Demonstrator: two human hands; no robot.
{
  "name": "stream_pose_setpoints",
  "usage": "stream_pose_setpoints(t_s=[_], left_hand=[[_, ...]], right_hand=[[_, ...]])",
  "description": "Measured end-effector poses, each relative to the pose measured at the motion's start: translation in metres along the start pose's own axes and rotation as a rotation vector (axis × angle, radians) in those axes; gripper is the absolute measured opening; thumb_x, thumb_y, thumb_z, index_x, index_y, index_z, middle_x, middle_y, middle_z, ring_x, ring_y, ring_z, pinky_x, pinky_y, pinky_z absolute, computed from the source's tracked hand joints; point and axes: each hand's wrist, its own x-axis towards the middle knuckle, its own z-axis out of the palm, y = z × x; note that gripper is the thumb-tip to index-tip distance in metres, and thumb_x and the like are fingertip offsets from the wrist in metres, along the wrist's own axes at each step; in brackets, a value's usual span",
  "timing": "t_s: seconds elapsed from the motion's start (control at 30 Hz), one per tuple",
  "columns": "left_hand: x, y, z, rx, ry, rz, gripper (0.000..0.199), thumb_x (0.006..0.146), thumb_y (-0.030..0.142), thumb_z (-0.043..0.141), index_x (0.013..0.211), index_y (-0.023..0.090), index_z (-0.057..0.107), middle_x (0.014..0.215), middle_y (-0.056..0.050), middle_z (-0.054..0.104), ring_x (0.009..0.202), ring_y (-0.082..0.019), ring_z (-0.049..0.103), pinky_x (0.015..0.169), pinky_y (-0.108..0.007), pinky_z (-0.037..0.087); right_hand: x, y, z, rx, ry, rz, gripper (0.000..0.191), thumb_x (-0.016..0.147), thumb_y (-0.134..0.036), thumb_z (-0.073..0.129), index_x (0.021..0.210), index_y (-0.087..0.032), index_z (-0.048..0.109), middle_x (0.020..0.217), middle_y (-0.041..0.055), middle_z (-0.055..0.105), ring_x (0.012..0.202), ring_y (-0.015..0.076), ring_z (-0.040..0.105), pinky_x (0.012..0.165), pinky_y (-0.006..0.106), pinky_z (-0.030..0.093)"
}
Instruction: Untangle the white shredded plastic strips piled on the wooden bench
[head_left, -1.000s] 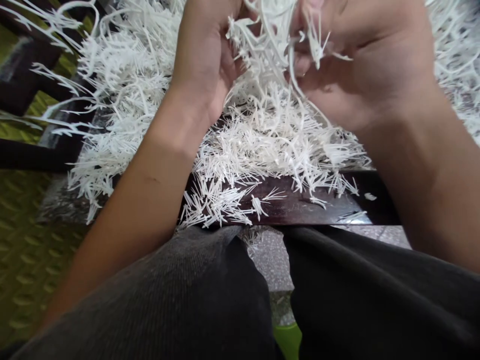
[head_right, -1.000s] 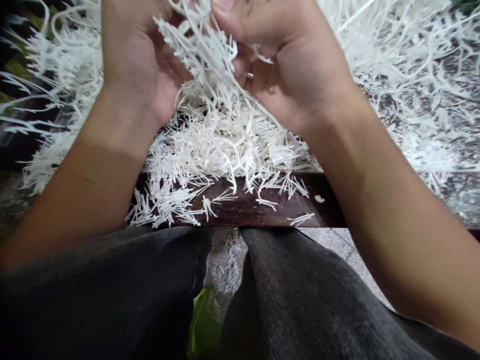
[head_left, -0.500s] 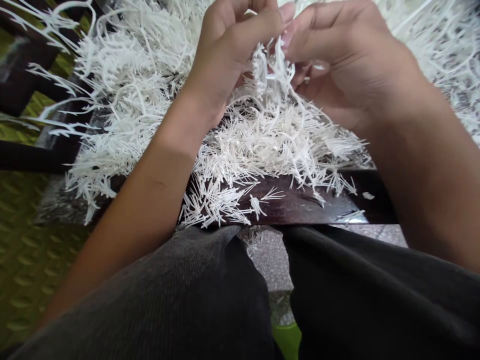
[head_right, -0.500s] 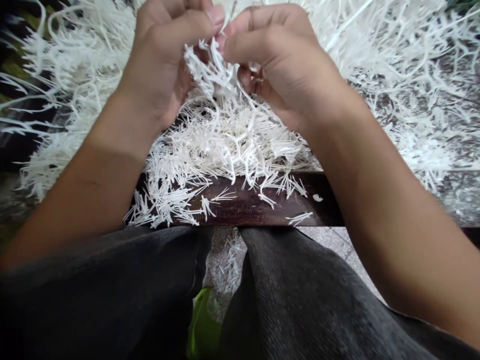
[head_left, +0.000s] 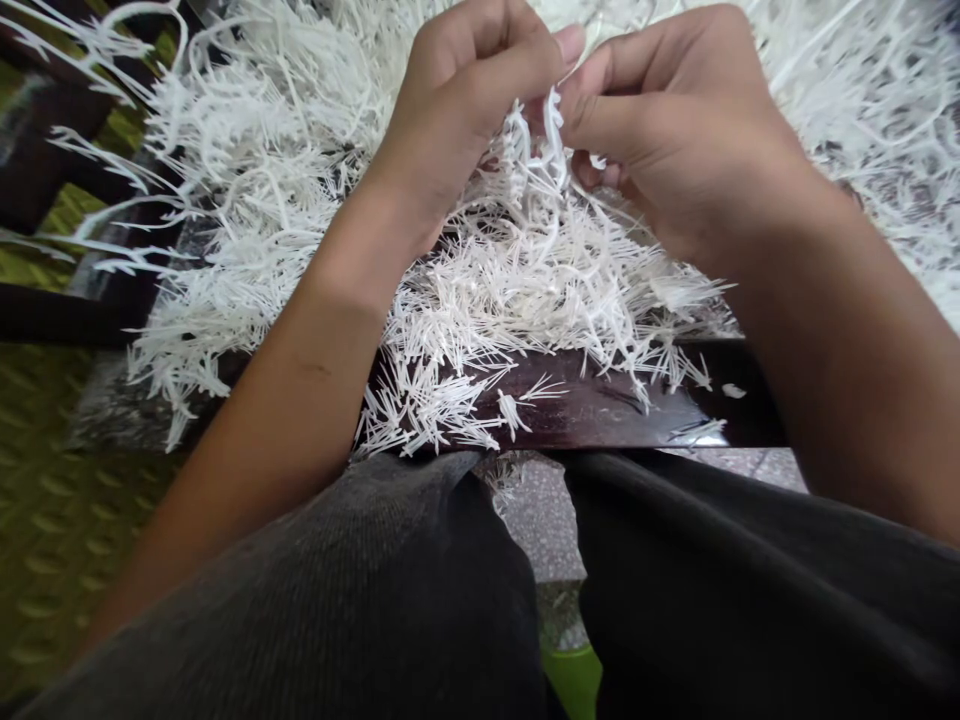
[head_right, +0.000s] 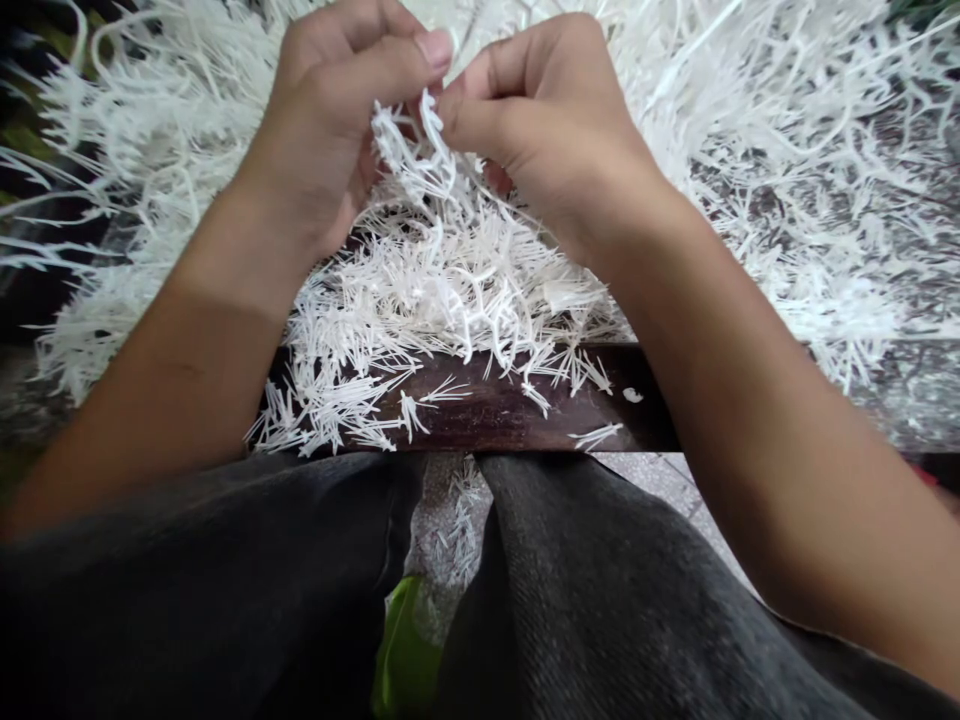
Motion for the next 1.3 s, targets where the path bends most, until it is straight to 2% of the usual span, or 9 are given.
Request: stream_pose_setpoints(t_s=[0.1, 0.3, 0.43, 0.53, 0.7, 0.87, 0.97, 1.07, 1.3], left_hand=[[0.0008, 0.0006, -0.0011, 0.047, -0.011, -0.02, 0.016, 0.088, 0.019, 0.055, 0.077, 0.008, 0.051, 0.074, 0.0, 0.05, 0.069, -0.005, 0.052, 0.073, -0.022, 0.045], [0.0029, -0.0023, -0.005, 0.095, 0.008, -0.063, 0.015, 0.089, 0.018, 0.054, 0.079, 0.006, 0.051, 0.073, 0.0, 0.048, 0.067, -0.004, 0.051, 0.073, -0.024, 0.043], [0.0028, -0.0029, -0.0074, 0.095, 0.004, -0.101, 0.018, 0.089, 0.02, 0.054, 0.078, 0.006, 0.052, 0.069, 0.0, 0.046, 0.062, -0.004, 0.049, 0.069, -0.025, 0.042], [0.0022, -0.0018, -0.0074, 0.092, 0.021, -0.14, 0.019, 0.091, 0.021, 0.052, 0.078, 0.007, 0.05, 0.069, 0.0, 0.044, 0.061, -0.004, 0.048, 0.069, -0.025, 0.042], [0.0018, -0.0003, -0.0057, 0.08, 0.076, -0.186, 0.016, 0.089, 0.019, 0.054, 0.076, 0.01, 0.049, 0.072, 0.001, 0.041, 0.06, -0.003, 0.046, 0.064, -0.02, 0.04], [0.0018, -0.0004, -0.0039, 0.083, 0.126, -0.209, 0.012, 0.083, 0.019, 0.059, 0.077, 0.011, 0.053, 0.073, 0.0, 0.046, 0.061, -0.005, 0.047, 0.051, -0.016, 0.036], [0.0014, -0.0007, -0.0029, 0.086, 0.14, -0.213, 0.011, 0.082, 0.02, 0.059, 0.078, 0.011, 0.055, 0.072, 0.0, 0.046, 0.06, -0.006, 0.047, 0.048, -0.015, 0.034], [0.0009, -0.0008, -0.0016, 0.076, 0.139, -0.219, 0.011, 0.082, 0.019, 0.059, 0.077, 0.011, 0.054, 0.071, 0.0, 0.046, 0.06, -0.006, 0.047, 0.049, -0.016, 0.035], [0.0017, -0.0031, -0.0027, 0.069, 0.114, -0.198, 0.013, 0.083, 0.019, 0.057, 0.074, 0.011, 0.051, 0.067, 0.002, 0.044, 0.058, -0.005, 0.046, 0.054, -0.017, 0.035]], right_hand=[[-0.0006, 0.002, 0.0024, -0.035, 0.057, -0.016, 0.031, 0.072, 0.0, 0.063, 0.048, -0.018, 0.056, 0.044, -0.0043, 0.045, 0.04, 0.006, 0.034, 0.042, 0.026, 0.02], [0.0007, 0.0065, 0.0042, -0.114, 0.163, -0.069, 0.024, 0.072, -0.006, 0.073, 0.052, -0.017, 0.065, 0.05, -0.0001, 0.054, 0.044, 0.0077, 0.039, 0.045, 0.029, 0.024], [0.0005, 0.0034, 0.0034, -0.077, 0.126, -0.054, 0.029, 0.067, -0.001, 0.077, 0.049, -0.018, 0.061, 0.051, -0.0012, 0.055, 0.045, 0.006, 0.038, 0.045, 0.028, 0.024], [-0.0005, 0.0018, 0.0027, -0.048, 0.07, -0.058, 0.024, 0.065, 0.0, 0.077, 0.054, -0.016, 0.065, 0.056, -0.0019, 0.059, 0.048, 0.0048, 0.043, 0.046, 0.026, 0.028], [-0.001, 0.0049, 0.0005, -0.035, -0.014, -0.084, 0.013, 0.069, -0.01, 0.08, 0.065, -0.011, 0.068, 0.059, -0.0026, 0.059, 0.05, 0.003, 0.045, 0.045, 0.021, 0.029], [-0.0007, 0.0047, -0.0017, -0.002, -0.094, -0.119, 0.016, 0.072, -0.018, 0.08, 0.072, -0.006, 0.069, 0.066, 0.0018, 0.062, 0.057, 0.0051, 0.049, 0.052, 0.021, 0.036], [-0.0009, 0.0038, -0.0027, -0.017, -0.096, -0.099, 0.017, 0.07, -0.024, 0.082, 0.069, -0.014, 0.069, 0.069, 0.002, 0.064, 0.059, 0.0094, 0.051, 0.053, 0.026, 0.04], [-0.0005, 0.0036, -0.0035, -0.059, -0.118, -0.091, 0.023, 0.071, -0.031, 0.08, 0.057, -0.026, 0.062, 0.063, -0.0014, 0.059, 0.056, 0.0122, 0.046, 0.05, 0.03, 0.038], [0.0023, 0.0061, -0.0027, -0.111, -0.091, -0.115, 0.037, 0.076, -0.02, 0.075, 0.048, -0.02, 0.051, 0.051, -0.0035, 0.045, 0.05, 0.0076, 0.04, 0.047, 0.027, 0.027]])
